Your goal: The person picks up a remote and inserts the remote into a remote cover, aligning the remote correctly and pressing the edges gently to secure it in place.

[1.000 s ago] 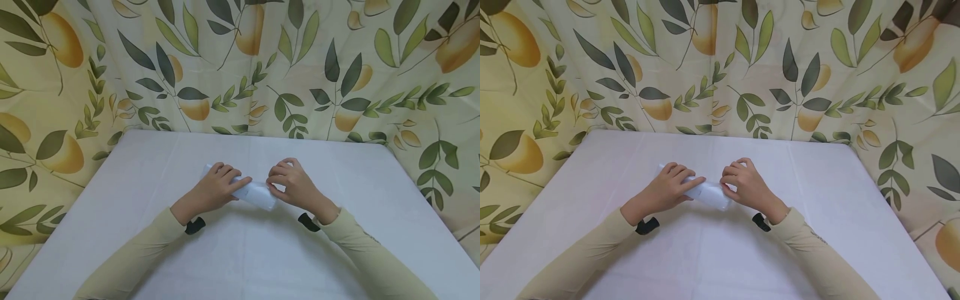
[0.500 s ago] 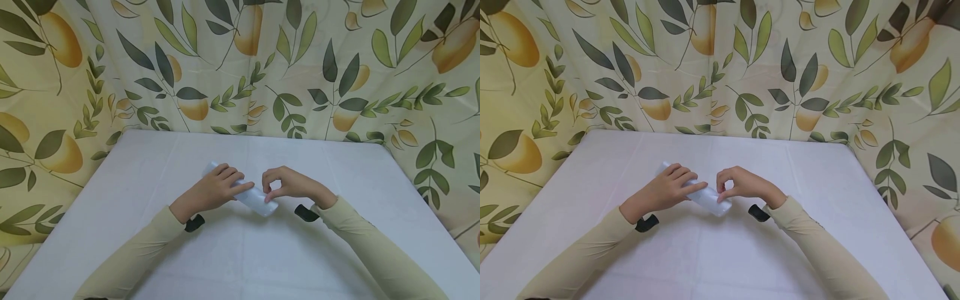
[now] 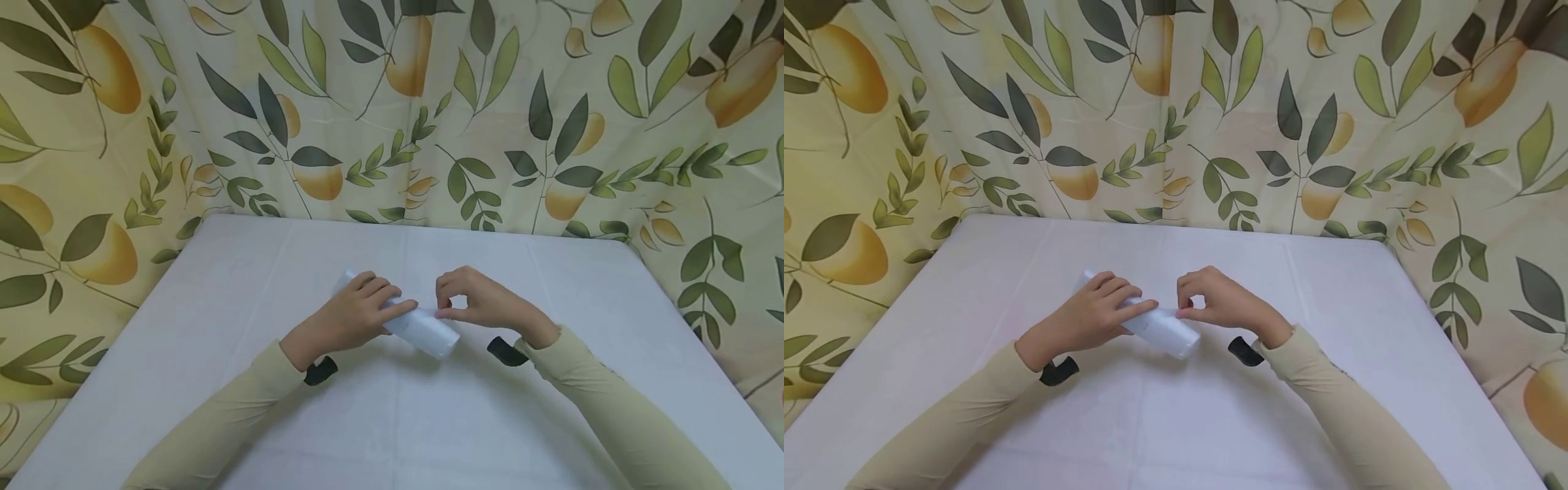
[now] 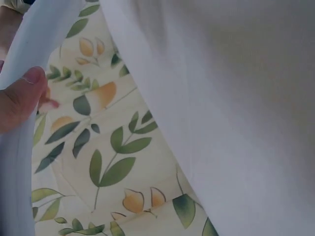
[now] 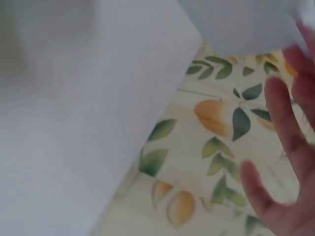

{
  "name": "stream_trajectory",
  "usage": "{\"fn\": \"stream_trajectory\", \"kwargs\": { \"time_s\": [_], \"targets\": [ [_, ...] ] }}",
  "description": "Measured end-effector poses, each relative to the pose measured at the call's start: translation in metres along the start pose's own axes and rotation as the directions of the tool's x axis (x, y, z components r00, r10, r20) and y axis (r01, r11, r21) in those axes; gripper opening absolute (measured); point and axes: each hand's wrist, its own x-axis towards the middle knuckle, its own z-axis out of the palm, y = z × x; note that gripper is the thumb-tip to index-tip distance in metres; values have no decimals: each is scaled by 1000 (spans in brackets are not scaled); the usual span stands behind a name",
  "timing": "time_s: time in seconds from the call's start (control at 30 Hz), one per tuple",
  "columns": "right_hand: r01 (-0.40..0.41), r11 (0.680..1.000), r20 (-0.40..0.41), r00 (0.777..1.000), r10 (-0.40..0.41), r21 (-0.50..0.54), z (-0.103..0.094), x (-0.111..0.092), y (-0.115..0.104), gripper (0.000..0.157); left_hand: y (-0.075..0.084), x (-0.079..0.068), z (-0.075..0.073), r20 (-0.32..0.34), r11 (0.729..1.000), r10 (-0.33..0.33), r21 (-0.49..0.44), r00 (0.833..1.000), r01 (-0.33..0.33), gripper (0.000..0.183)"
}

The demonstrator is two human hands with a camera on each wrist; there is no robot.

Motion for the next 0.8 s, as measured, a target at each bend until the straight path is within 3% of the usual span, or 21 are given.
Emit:
{"fn": "stream_trajectory", "kwargs": {
  "time_s": [0.03,0.07,0.13,0.2,0.27,0.33,0.4,0.47,0.53,0.67,0.8],
  "targets": [
    [26,991,-45,998,-33,-134,2,-1,-5,15,0,0,0,8,1000,-11,-9,1000,12,61],
    [47,960,-87,993,-74,-277,4,-3,-9,16,1,1,1,18,1000,-22,-13,1000,22,61],
    [43,850,-146,979,-140,-525,9,-6,-18,16,1,2,1,32,999,-41,-17,999,41,61],
    [5,731,-177,969,-172,-683,13,-7,-24,17,2,3,2,42,998,-56,-7,998,56,60],
    [-54,668,-201,969,-145,-742,17,-9,-28,18,2,4,3,47,998,-54,18,997,53,59],
    [-136,682,-238,970,-58,-719,20,-10,-30,19,3,5,3,47,998,-48,44,998,46,59],
    [-232,749,-268,961,76,-620,20,-10,-31,20,5,6,4,38,997,-28,78,999,25,58],
    [-336,816,-267,935,231,-470,18,-9,-30,19,6,7,4,16,992,-1,125,1000,-1,54],
    [-439,849,-222,895,386,-294,15,-7,-28,19,8,7,3,-20,985,23,170,1000,-19,50],
    [-552,829,-47,834,550,-90,7,-2,-18,16,12,9,-2,-72,969,47,244,996,-29,45],
    [-581,813,78,809,582,-38,5,0,-8,14,16,8,-1,-78,965,45,262,996,-23,43]
  ]
}}
